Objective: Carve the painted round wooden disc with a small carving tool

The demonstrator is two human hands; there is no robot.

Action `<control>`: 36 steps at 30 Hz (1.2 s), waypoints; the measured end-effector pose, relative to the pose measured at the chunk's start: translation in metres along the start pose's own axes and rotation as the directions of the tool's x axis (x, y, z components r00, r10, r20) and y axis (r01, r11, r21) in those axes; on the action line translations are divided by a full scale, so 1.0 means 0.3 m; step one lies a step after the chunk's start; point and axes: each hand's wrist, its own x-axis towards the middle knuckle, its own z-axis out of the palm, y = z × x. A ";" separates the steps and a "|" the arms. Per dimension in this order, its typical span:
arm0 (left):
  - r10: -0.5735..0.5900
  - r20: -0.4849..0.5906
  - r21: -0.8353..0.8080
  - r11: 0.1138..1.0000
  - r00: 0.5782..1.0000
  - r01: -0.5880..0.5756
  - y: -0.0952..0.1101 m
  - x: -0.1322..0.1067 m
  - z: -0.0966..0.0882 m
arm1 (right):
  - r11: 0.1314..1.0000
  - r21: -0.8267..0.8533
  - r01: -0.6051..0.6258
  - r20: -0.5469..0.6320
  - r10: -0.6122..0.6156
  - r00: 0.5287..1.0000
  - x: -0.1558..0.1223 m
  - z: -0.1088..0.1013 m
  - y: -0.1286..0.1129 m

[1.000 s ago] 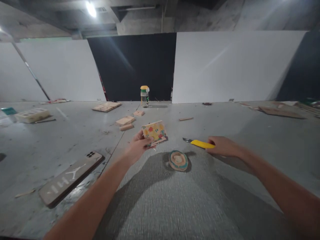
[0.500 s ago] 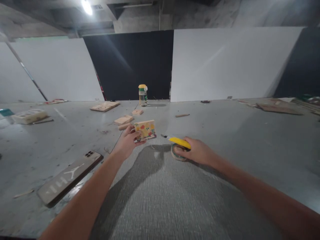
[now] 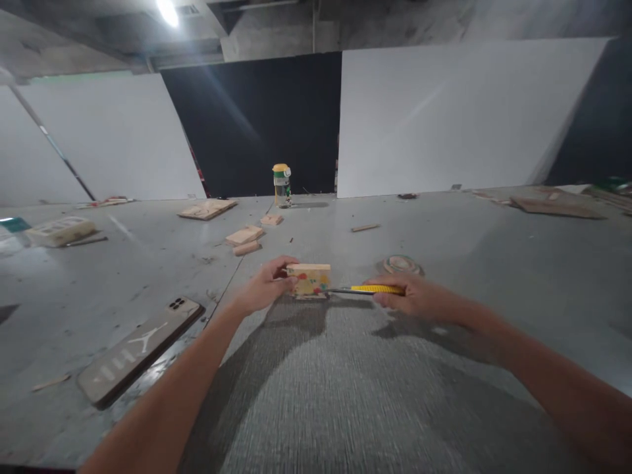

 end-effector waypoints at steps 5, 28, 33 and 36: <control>0.026 0.053 0.044 0.999 0.998 -0.028 0.012 0.001 -0.017 | 0.990 -0.095 0.109 -0.078 -0.117 0.990 0.013 0.038 -0.015; 0.003 0.040 -0.085 0.996 0.999 0.000 -0.027 0.017 0.040 | 0.967 -0.228 0.115 -0.016 -0.122 0.992 0.073 0.065 0.031; 0.010 -0.010 -0.026 1.000 1.000 -0.010 -0.029 0.016 0.046 | 0.958 -0.246 0.147 0.021 -0.147 0.989 0.070 0.071 0.029; 0.013 -0.029 -0.016 1.000 0.999 -0.014 -0.042 0.019 0.046 | 0.952 -0.252 0.173 0.030 -0.171 0.985 0.068 0.073 0.021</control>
